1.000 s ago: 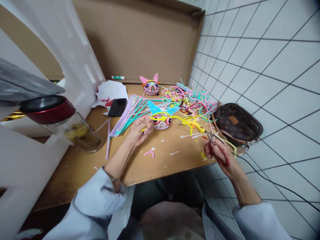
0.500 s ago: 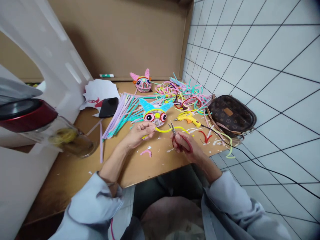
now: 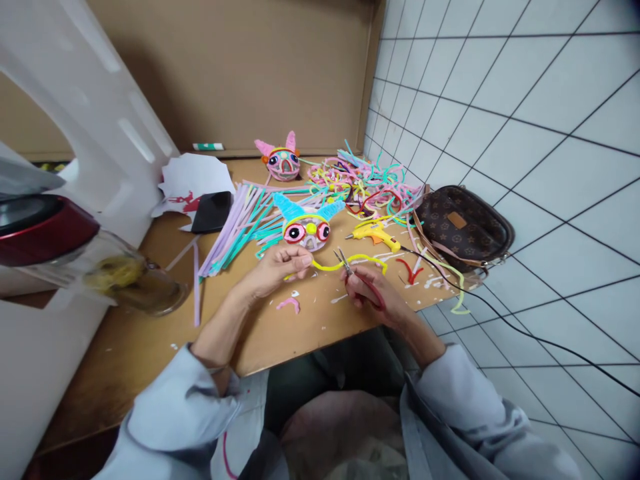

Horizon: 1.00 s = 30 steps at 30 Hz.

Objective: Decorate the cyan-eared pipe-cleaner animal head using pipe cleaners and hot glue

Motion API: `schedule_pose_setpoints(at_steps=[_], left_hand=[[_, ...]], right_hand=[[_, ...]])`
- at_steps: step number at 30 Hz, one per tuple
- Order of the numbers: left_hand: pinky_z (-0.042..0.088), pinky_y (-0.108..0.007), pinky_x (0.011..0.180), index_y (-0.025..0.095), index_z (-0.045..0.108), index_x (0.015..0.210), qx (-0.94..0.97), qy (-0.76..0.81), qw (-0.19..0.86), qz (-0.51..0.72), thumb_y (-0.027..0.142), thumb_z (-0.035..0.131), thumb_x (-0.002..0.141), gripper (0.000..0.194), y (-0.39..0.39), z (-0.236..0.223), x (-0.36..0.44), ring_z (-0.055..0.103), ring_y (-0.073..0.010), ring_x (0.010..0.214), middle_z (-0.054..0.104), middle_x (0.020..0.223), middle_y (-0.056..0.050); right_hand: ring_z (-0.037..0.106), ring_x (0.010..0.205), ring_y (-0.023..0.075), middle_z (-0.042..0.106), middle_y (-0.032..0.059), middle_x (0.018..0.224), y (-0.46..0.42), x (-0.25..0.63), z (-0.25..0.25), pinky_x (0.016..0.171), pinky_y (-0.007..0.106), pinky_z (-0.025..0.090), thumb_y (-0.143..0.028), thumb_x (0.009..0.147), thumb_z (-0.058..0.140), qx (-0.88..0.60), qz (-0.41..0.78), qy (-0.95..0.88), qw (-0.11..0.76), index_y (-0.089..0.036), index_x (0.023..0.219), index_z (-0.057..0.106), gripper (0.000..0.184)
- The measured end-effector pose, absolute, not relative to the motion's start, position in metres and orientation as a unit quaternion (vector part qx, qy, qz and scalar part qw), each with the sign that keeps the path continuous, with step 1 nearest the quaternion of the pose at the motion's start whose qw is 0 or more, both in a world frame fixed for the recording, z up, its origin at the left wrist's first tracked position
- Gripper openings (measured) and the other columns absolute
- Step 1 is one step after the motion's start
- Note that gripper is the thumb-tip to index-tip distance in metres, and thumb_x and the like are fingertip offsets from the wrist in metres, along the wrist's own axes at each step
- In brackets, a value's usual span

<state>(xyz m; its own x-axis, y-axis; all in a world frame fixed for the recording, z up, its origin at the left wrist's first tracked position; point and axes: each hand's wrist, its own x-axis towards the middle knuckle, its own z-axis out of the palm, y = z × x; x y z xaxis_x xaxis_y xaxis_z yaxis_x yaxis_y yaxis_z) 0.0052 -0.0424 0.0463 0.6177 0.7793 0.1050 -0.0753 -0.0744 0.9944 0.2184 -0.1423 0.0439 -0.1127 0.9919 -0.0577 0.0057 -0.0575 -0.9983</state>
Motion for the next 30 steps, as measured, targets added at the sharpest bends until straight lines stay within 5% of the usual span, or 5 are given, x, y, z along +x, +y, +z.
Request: schedule_pose_setpoints(at_steps=[12,18,24,27,30], left_hand=[[0.035,-0.021,0.052,0.016,0.068,0.065,0.703,0.247,0.624,0.237,0.05,0.08,0.076,0.038,-0.04,0.051,-0.006,0.047,-0.0099,0.05,0.058,0.052,-0.001],[0.031,-0.021,0.05,0.016,0.066,0.06,0.684,0.248,0.616,0.301,0.054,0.081,0.073,0.043,-0.038,0.054,-0.007,0.041,-0.0084,0.048,0.056,0.049,0.0],[0.024,-0.021,0.048,0.015,0.063,0.06,0.641,0.261,0.634,0.346,0.058,0.083,0.07,0.049,-0.039,0.055,-0.006,0.036,-0.0064,0.047,0.054,0.051,0.0],[0.024,-0.021,0.05,0.015,0.063,0.06,0.64,0.259,0.629,0.358,0.059,0.083,0.069,0.05,-0.041,0.056,-0.004,0.037,-0.0066,0.048,0.054,0.05,0.001],[0.028,-0.022,0.053,0.015,0.063,0.059,0.646,0.254,0.62,0.366,0.061,0.081,0.07,0.051,-0.043,0.056,0.0,0.039,-0.0076,0.05,0.053,0.051,0.001]], right_hand=[[0.026,0.042,0.0055,0.035,-0.0098,0.052,-0.151,0.231,0.035,0.04,0.022,0.018,-0.067,0.073,0.072,-0.549,0.564,-0.49,0.374,-0.02,0.073,0.06,0.048],[0.054,0.068,0.0151,0.064,0.0,0.074,-0.143,0.234,0.028,0.059,0.025,0.036,-0.028,0.076,0.075,-0.624,0.244,-0.701,0.245,-0.02,0.087,0.069,0.015],[0.065,0.092,0.0265,0.073,0.0133,0.092,-0.14,0.222,0.033,0.082,0.036,0.048,-0.015,0.092,0.056,-0.602,0.072,-0.79,0.089,-0.017,0.101,0.073,0.019],[0.065,0.097,0.0286,0.073,0.0156,0.101,-0.139,0.22,0.033,0.086,0.039,0.049,-0.011,0.094,0.052,-0.619,0.033,-0.777,0.108,-0.017,0.111,0.071,0.027],[0.063,0.103,0.0283,0.072,0.0157,0.112,-0.139,0.216,0.04,0.09,0.04,0.049,-0.02,0.1,0.047,-0.604,-0.014,-0.766,0.219,-0.018,0.117,0.068,0.027]])
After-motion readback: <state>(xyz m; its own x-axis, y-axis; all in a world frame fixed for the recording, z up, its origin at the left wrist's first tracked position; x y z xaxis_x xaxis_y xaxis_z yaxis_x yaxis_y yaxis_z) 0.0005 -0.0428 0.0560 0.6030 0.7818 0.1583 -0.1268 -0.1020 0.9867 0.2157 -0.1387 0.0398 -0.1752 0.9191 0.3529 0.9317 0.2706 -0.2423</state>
